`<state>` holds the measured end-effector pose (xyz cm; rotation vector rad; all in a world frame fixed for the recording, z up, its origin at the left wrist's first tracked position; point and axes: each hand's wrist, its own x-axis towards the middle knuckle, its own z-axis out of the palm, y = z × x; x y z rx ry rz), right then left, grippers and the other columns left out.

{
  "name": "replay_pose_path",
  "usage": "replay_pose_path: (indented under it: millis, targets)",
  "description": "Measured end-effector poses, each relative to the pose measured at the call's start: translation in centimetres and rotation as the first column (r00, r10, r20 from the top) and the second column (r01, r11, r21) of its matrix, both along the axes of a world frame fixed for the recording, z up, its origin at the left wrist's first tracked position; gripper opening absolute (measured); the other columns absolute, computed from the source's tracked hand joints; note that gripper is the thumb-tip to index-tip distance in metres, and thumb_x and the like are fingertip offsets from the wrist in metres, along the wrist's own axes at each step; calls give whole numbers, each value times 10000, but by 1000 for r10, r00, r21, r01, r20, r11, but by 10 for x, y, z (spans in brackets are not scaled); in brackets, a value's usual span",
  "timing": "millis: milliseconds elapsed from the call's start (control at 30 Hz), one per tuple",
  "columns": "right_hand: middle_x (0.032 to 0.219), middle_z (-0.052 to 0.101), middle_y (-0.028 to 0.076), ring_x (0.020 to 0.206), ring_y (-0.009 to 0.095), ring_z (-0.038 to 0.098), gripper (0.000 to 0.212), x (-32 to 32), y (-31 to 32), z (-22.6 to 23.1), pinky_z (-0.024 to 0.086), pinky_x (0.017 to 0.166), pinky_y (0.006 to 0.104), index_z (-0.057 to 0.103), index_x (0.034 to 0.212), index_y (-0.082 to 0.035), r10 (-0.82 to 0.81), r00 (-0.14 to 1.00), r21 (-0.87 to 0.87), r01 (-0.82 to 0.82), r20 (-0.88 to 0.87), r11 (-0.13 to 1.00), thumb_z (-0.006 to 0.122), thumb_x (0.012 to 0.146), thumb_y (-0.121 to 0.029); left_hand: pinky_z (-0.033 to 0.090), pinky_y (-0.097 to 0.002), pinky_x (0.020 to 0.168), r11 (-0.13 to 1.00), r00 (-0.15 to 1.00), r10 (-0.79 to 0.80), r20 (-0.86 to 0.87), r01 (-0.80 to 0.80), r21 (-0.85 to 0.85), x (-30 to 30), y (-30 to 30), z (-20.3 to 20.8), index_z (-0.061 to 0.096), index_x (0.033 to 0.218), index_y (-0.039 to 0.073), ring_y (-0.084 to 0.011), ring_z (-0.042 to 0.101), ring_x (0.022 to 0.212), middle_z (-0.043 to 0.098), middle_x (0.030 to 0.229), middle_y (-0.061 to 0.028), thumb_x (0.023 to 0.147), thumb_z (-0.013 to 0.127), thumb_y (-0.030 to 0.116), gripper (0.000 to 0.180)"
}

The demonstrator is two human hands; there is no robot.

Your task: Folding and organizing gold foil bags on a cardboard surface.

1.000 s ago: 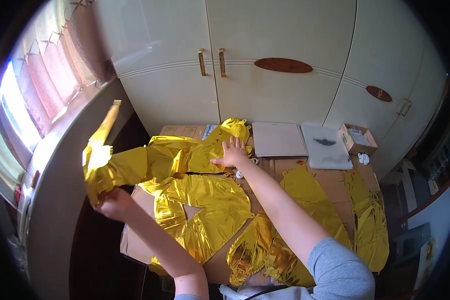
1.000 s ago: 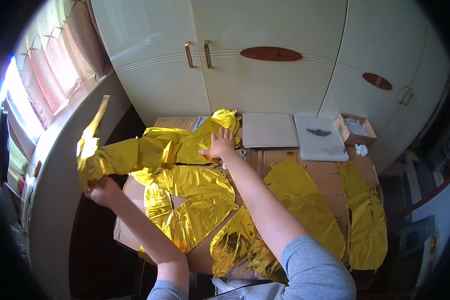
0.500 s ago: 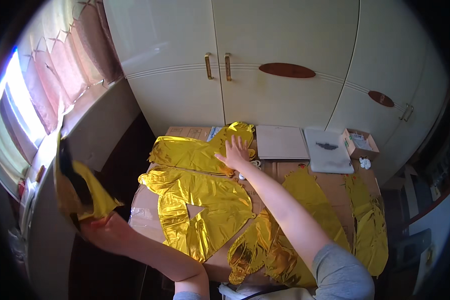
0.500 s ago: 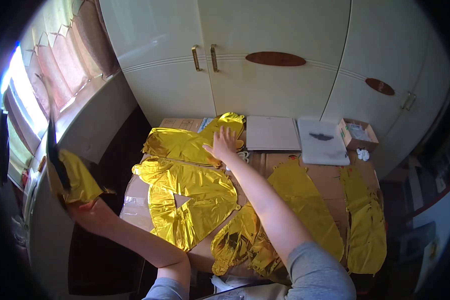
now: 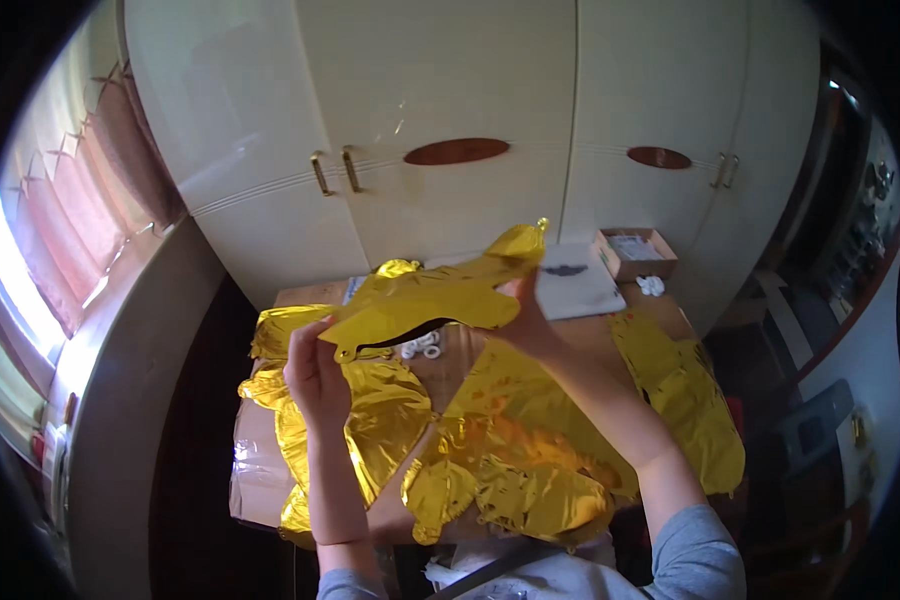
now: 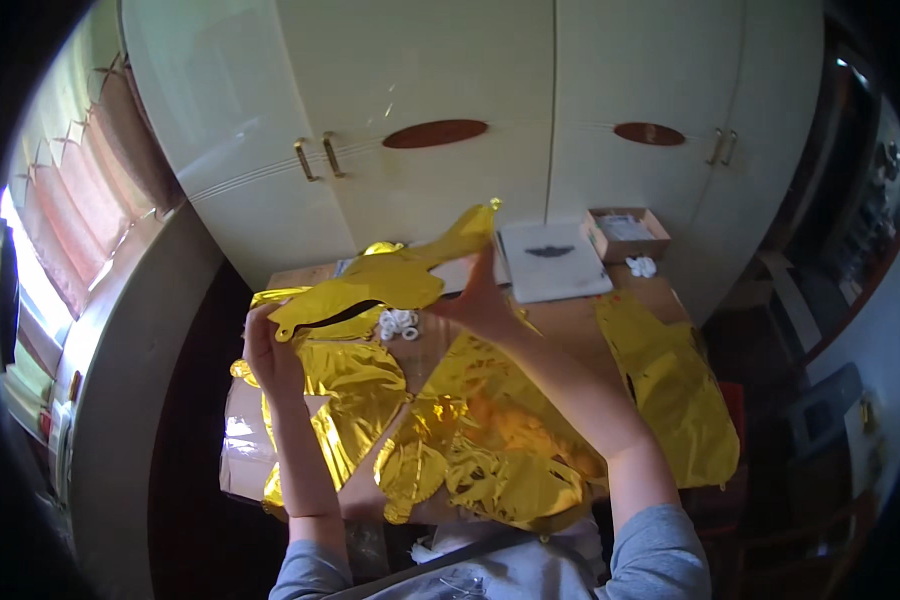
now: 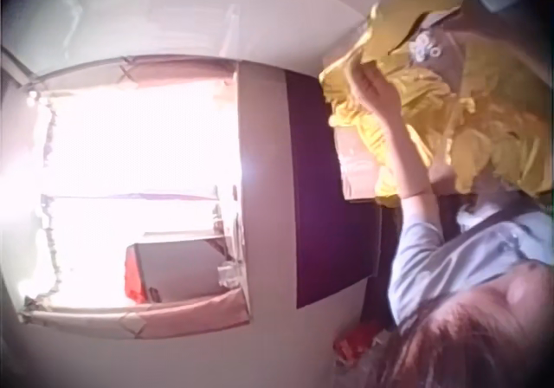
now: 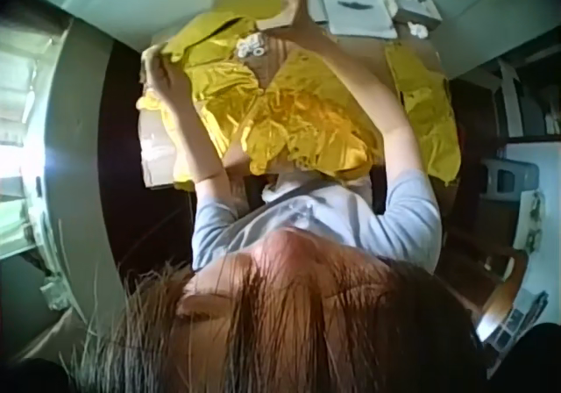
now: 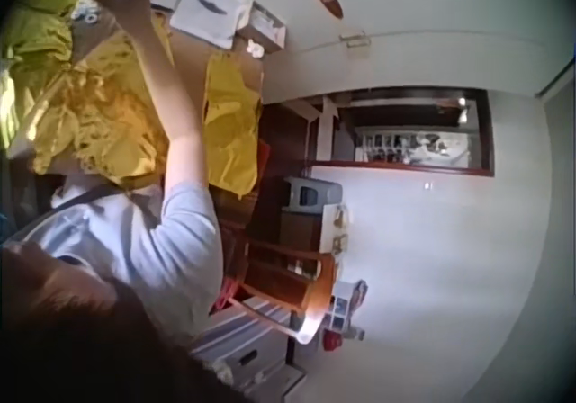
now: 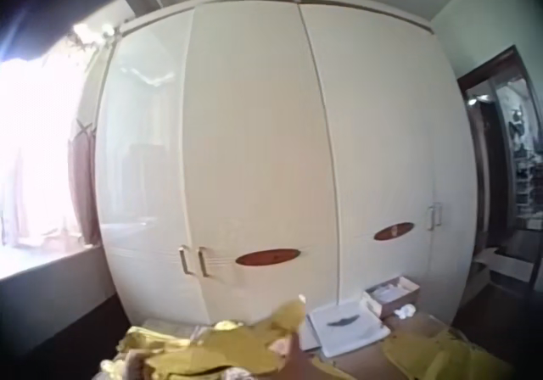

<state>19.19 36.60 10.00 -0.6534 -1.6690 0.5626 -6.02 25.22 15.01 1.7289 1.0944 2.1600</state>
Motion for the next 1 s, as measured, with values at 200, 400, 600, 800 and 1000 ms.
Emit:
replay_pose_path:
  millis: [200,400,600,800,1000]
  targets:
    - [1392,469,157,1327,254,416,901,109,-64,66,249,1129,472,387,1422,-139,-67,997,322,80,-50,943,872,689,-337,443,-213,650,986,984,-104,-145,84,-141,40,-18,-16,600,1001,-13,-65,543,706,656,817,-58,888,475,-86,183]
    - [858,677,-24,934,149,644,155,177,-140,41,389,1021,412,640,889,-164,-228,836,347,47,499,937,756,794,-126,508,-327,705,981,798,-193,-571,167,-99,61,-52,-48,618,958,24,-236,651,758,714,942,-102,743,582,-105,254]
    - [881,662,14,854,198,636,121,181,-218,-15,454,839,366,606,875,-123,-190,914,135,151,359,979,680,800,-63,484,-371,643,987,767,-148,-624,77,-139,76,-61,-66,638,919,47,-271,612,678,660,794,-87,780,639,-40,164]
    - [1360,506,128,1298,334,428,619,170,-230,-103,317,1064,520,527,1327,-147,-140,521,26,219,842,975,619,853,-534,493,-327,589,971,863,-18,-504,-106,-216,77,0,-24,640,955,35,-233,636,646,652,761,-119,906,603,39,61]
    - [1531,325,126,1412,423,243,783,175,-232,-123,205,1124,564,410,1457,-258,0,375,-76,187,927,979,532,827,-707,498,-302,789,937,925,-303,-232,334,108,106,27,61,526,1040,-20,-194,631,867,674,905,-120,905,479,-51,146]
